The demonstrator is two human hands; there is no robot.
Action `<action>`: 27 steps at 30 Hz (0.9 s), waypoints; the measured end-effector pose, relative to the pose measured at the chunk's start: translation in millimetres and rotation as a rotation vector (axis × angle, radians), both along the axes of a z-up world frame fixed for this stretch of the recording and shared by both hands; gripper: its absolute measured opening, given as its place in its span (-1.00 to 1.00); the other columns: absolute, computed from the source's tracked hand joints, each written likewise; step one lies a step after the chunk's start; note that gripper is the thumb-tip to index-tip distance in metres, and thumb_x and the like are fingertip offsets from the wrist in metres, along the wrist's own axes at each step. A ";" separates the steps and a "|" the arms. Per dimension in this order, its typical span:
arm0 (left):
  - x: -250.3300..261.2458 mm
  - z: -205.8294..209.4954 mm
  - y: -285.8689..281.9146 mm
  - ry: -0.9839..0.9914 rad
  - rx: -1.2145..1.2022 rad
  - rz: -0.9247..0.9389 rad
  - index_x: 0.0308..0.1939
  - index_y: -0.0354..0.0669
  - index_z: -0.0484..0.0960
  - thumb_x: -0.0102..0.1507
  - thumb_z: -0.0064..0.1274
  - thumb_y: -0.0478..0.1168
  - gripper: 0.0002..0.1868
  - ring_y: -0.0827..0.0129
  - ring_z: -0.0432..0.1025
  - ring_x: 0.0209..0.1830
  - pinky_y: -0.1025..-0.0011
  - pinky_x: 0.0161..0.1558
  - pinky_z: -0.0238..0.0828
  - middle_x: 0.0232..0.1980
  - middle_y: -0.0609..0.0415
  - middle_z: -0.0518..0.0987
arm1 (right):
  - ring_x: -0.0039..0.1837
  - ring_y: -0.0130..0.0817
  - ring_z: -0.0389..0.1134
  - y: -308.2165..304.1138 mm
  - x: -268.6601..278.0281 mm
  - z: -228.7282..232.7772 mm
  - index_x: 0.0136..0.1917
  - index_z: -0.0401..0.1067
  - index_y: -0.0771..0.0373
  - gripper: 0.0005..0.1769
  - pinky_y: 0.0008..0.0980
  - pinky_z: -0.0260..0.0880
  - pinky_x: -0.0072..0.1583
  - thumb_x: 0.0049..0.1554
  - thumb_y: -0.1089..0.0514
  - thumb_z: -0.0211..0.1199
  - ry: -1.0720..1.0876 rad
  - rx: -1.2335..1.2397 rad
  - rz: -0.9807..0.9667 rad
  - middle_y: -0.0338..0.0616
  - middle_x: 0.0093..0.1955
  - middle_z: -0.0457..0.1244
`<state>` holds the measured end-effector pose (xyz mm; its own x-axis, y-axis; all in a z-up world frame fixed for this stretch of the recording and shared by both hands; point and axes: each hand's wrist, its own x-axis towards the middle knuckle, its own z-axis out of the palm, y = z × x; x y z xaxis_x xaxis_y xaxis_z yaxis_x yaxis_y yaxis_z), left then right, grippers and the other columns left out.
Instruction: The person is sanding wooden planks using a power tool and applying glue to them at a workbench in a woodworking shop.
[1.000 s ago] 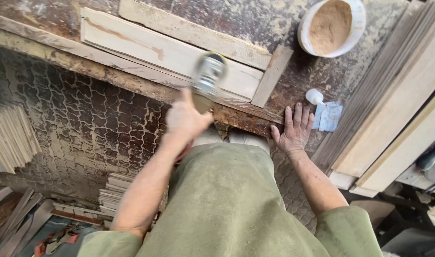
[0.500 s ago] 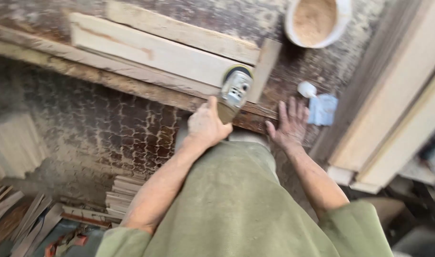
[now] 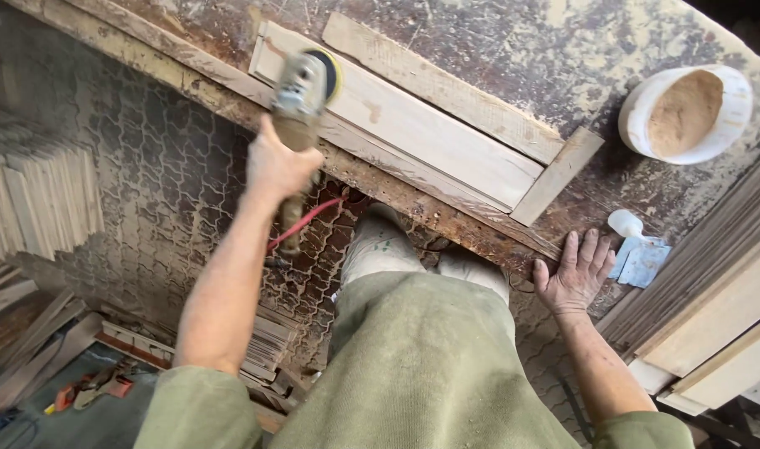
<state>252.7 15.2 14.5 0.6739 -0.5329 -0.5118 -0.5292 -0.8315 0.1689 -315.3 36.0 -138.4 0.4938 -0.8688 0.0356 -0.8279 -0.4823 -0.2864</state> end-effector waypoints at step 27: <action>-4.0 48.2 -6.7 0.085 0.135 -0.106 0.20 -0.25 0.36 -0.01 0.12 0.00 -0.25 -0.32 0.56 -0.03 -0.27 -0.01 0.48 -0.13 -0.43 0.64 | 0.60 0.52 -0.21 -0.8 1.2 1.9 0.60 0.14 0.35 -0.03 0.39 -0.26 0.46 0.16 -0.36 0.05 0.028 0.008 0.003 0.38 0.64 -0.10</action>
<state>248.7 8.5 62.7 0.5687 -0.5209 -0.6366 -0.6036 -0.7900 0.1072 -314.1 35.2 -136.5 0.4974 -0.8674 0.0146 -0.8341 -0.4828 -0.2669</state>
